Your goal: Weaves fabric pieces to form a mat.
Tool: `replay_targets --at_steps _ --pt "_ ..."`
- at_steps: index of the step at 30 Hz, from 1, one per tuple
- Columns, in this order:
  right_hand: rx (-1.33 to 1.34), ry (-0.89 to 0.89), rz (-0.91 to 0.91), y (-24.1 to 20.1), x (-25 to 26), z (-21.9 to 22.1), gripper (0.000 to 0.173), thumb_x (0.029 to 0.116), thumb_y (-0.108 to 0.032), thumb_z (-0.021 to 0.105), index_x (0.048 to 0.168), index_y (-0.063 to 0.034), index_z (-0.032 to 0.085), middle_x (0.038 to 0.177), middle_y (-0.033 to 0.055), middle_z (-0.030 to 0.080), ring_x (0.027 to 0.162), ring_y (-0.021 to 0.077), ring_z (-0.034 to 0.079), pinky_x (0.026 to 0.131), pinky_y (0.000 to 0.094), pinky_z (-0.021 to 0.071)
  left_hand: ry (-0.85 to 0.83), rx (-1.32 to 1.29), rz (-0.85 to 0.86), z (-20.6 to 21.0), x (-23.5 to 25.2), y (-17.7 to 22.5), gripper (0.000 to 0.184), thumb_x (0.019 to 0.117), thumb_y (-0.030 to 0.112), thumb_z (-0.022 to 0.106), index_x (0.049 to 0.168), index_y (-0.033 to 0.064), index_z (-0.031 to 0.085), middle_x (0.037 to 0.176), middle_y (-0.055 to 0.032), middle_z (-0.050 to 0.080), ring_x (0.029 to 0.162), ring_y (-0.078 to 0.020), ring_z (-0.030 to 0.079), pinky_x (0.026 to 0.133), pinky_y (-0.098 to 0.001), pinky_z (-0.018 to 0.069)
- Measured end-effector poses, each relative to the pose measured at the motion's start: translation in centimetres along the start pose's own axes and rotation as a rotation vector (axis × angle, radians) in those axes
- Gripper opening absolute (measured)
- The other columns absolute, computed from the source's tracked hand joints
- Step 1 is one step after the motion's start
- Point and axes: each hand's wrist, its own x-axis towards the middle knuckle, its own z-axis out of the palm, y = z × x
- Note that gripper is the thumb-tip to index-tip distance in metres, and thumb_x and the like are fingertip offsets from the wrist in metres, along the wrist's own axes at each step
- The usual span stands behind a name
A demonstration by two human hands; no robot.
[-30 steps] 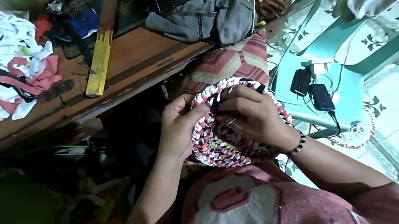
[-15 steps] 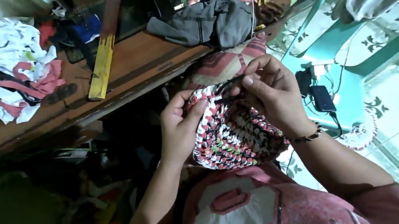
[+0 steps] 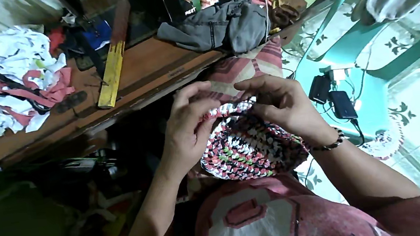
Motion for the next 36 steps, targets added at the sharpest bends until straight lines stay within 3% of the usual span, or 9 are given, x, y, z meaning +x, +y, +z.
replay_targets --at_steps 3,12,16,19,22,25,29,33,36 --pt "0.013 -0.011 -0.006 0.2 0.2 0.1 0.043 0.0867 0.004 0.06 0.13 -0.0016 0.064 0.109 0.0035 0.072 0.077 0.0053 0.065 0.063 0.0191 0.0558 -0.093 0.096 0.162 -0.7 0.3 0.1 0.007 0.0943 0.0 0.067 0.095 0.003 0.073 0.139 -0.0219 0.054 0.102 -0.016 0.067 0.084 -0.0262 0.0593" --pt "0.084 -0.037 0.029 0.3 0.8 0.1 0.045 0.0855 0.005 0.061 0.13 -0.0026 0.061 0.102 0.0044 0.072 0.08 0.009 0.067 0.065 0.0218 0.0569 -0.313 0.379 0.328 -2.6 2.8 1.2 0.011 0.0949 0.005 0.066 0.091 0.0055 0.076 0.134 -0.0186 0.064 0.118 -0.027 0.066 0.095 -0.0382 0.058" --pt "0.151 -0.093 0.006 0.4 0.9 -0.6 0.047 0.0837 0.005 0.058 0.129 -0.0034 0.058 0.102 0.0041 0.072 0.08 0.0092 0.069 0.064 0.0216 0.058 -0.242 -0.121 -0.007 -2.5 2.8 0.6 0.017 0.1007 0.016 0.06 0.094 0.0019 0.067 0.137 -0.0143 0.056 0.118 -0.0176 0.063 0.095 -0.0303 0.0581" --pt "0.193 -0.086 -0.008 0.5 0.8 -0.8 0.046 0.084 0.006 0.06 0.13 -0.0031 0.058 0.101 0.0046 0.071 0.075 0.0089 0.066 0.06 0.0207 0.0566 -0.043 -0.619 -0.329 -1.7 2.2 0.2 0.01 0.1003 0.012 0.052 0.104 0.0115 0.061 0.131 -0.0066 0.057 0.11 -0.0189 0.065 0.088 -0.0348 0.0595" --pt "0.154 -0.052 0.032 0.4 0.9 -0.5 0.045 0.0858 0.006 0.06 0.13 -0.004 0.059 0.1 0.0038 0.072 0.073 0.0077 0.065 0.058 0.0194 0.0544 0.022 -0.748 -0.296 -0.8 1.6 0.2 0.007 0.102 0.015 0.055 0.104 0.0154 0.061 0.121 -0.0067 0.066 0.115 -0.0221 0.064 0.097 -0.039 0.0546" --pt "0.148 -0.033 0.046 0.5 0.9 -0.2 0.045 0.086 0.005 0.059 0.13 -0.0044 0.06 0.099 0.003 0.072 0.07 0.0066 0.063 0.056 0.0184 0.0515 -0.001 -0.661 -0.161 -0.9 1.4 0.4 0.005 0.1014 0.016 0.063 0.106 0.0161 0.062 0.106 -0.0038 0.073 0.109 -0.0204 0.069 0.098 -0.0378 0.056" --pt "0.107 -0.073 0.029 0.5 1.0 0.0 0.038 0.0888 0.003 0.057 0.125 -0.0038 0.065 0.105 0.0022 0.073 0.08 0.0056 0.067 0.066 0.0198 0.057 -0.072 -0.34 -0.026 -2.0 1.7 0.5 0.007 0.1013 0.02 0.064 0.104 0.0141 0.064 0.1 0.0039 0.068 0.101 -0.0097 0.064 0.089 -0.0267 0.0541" --pt "0.079 -0.038 0.034 0.8 0.6 -0.8 0.028 0.0876 0.004 0.056 0.107 -0.0043 0.074 0.09 -0.001 0.073 0.065 0.0012 0.062 0.056 0.0165 0.0526 -0.076 -0.112 0.047 -4.6 1.9 0.7 0.008 0.1023 0.022 0.062 0.103 0.0145 0.063 0.102 0.0064 0.064 0.1 -0.0043 0.063 0.088 -0.0228 0.054" --pt "0.076 -0.054 -0.004 0.7 0.5 -1.1 0.023 0.0875 0.0 0.058 0.103 -0.0043 0.074 0.09 -0.0026 0.072 0.067 0.0 0.062 0.057 0.0159 0.0523 -0.052 0.112 0.094 -6.1 2.1 1.6 0.01 0.0941 0.017 0.06 0.093 0.007 0.063 0.095 -0.0004 0.064 0.094 -0.0052 0.063 0.082 -0.0204 0.0534"
